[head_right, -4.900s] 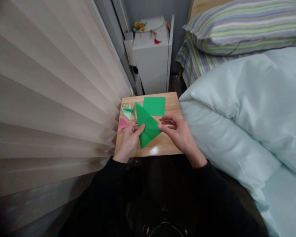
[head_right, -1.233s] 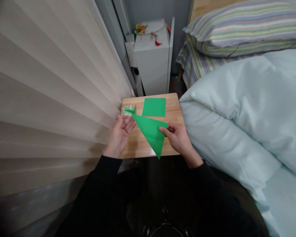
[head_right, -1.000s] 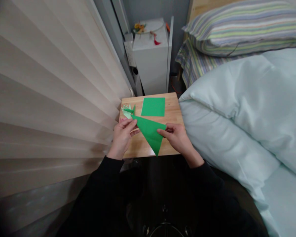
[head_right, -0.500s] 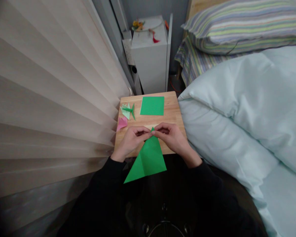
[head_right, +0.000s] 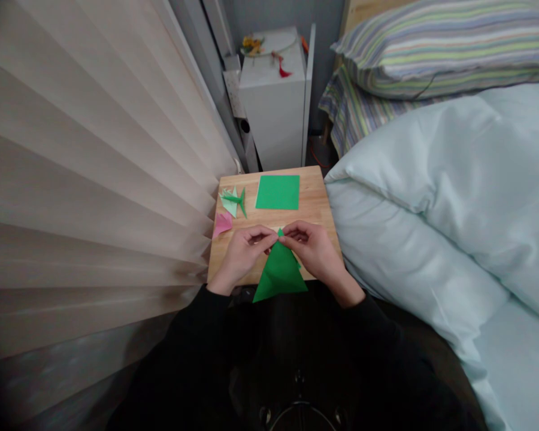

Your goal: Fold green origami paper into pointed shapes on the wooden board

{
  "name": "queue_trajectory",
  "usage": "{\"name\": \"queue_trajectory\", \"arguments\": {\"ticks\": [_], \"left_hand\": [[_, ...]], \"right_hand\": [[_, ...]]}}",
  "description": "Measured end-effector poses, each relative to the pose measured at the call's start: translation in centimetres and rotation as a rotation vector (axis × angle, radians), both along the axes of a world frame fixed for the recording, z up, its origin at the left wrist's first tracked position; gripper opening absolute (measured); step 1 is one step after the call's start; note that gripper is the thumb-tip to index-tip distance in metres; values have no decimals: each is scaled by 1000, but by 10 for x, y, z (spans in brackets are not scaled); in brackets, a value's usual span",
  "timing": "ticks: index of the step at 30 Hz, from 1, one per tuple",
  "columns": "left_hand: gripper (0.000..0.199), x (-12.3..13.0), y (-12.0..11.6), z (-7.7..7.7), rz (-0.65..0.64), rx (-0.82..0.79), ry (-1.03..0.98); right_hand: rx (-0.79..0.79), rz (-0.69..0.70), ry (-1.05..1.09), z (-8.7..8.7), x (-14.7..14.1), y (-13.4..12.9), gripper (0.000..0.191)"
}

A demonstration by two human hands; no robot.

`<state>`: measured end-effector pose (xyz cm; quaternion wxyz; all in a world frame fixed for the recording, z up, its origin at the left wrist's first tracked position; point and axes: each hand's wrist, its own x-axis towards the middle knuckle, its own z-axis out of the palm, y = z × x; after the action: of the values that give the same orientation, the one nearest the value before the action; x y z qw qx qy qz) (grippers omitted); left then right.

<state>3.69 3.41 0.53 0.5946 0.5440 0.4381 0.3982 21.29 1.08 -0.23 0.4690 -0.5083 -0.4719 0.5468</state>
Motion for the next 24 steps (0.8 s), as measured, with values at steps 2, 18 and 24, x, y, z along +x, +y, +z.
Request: {"name": "queue_trajectory", "arguments": {"ticks": [2, 18, 24], "left_hand": [[14, 1, 0, 0, 78, 25, -10], [17, 1, 2, -6, 225, -150, -201], [20, 3, 3, -4, 350, -127, -253]], "right_hand": [[-7, 29, -14, 1, -1, -1, 26], [-11, 152, -111, 5, 6, -1, 18], [-43, 159, -132, 5, 4, -1, 24]]}}
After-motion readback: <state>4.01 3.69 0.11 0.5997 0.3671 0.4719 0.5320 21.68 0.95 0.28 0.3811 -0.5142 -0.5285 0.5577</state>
